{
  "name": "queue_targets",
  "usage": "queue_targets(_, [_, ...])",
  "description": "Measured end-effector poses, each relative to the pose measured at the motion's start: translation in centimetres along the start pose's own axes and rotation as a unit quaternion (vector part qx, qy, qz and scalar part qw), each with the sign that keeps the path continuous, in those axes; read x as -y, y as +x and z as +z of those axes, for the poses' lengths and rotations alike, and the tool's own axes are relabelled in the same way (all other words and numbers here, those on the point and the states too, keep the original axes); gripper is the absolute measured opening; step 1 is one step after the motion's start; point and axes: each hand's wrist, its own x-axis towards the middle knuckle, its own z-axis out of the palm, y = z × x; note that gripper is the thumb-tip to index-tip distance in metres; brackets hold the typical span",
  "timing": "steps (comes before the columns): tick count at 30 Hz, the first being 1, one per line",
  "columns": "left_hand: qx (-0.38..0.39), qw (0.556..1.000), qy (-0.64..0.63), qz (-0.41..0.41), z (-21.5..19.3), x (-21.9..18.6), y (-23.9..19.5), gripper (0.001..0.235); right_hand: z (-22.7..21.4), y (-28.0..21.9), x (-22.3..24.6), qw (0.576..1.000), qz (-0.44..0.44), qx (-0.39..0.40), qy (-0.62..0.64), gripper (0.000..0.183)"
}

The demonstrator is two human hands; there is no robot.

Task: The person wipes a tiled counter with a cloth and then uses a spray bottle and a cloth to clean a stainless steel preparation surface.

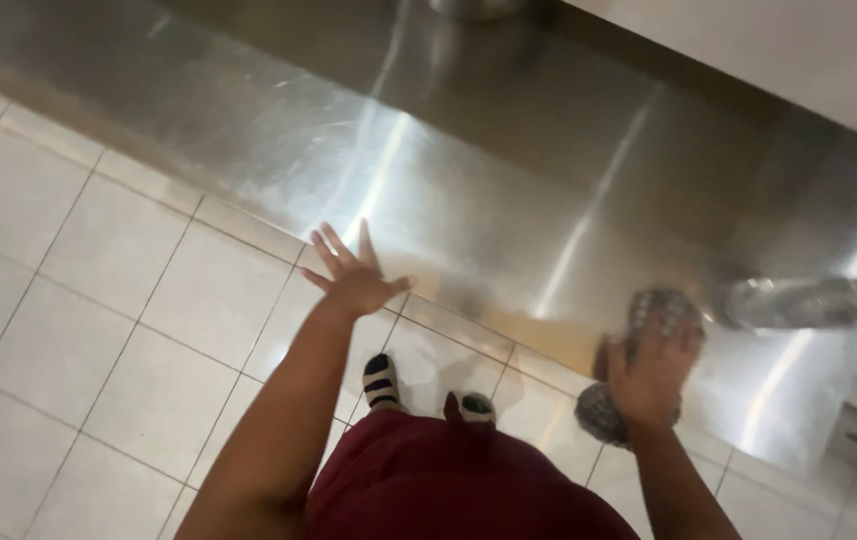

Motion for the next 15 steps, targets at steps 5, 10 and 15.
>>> queue_targets(5, [0.052,0.998,-0.039,-0.005,-1.2,0.0,0.1,0.129,2.5,10.4,10.8,0.997,-0.077,0.019,0.001,0.078])
queue_targets(10, [0.076,0.996,-0.039,0.015,-1.3,0.5,0.0,0.128,5.3,20.5,22.1,0.983,-0.174,0.053,-0.021,0.079])
queue_targets(15, [0.055,0.997,-0.035,0.039,-0.4,0.9,0.6,0.128,9.6,25.3,33.1,0.971,-0.215,0.101,-0.001,0.063])
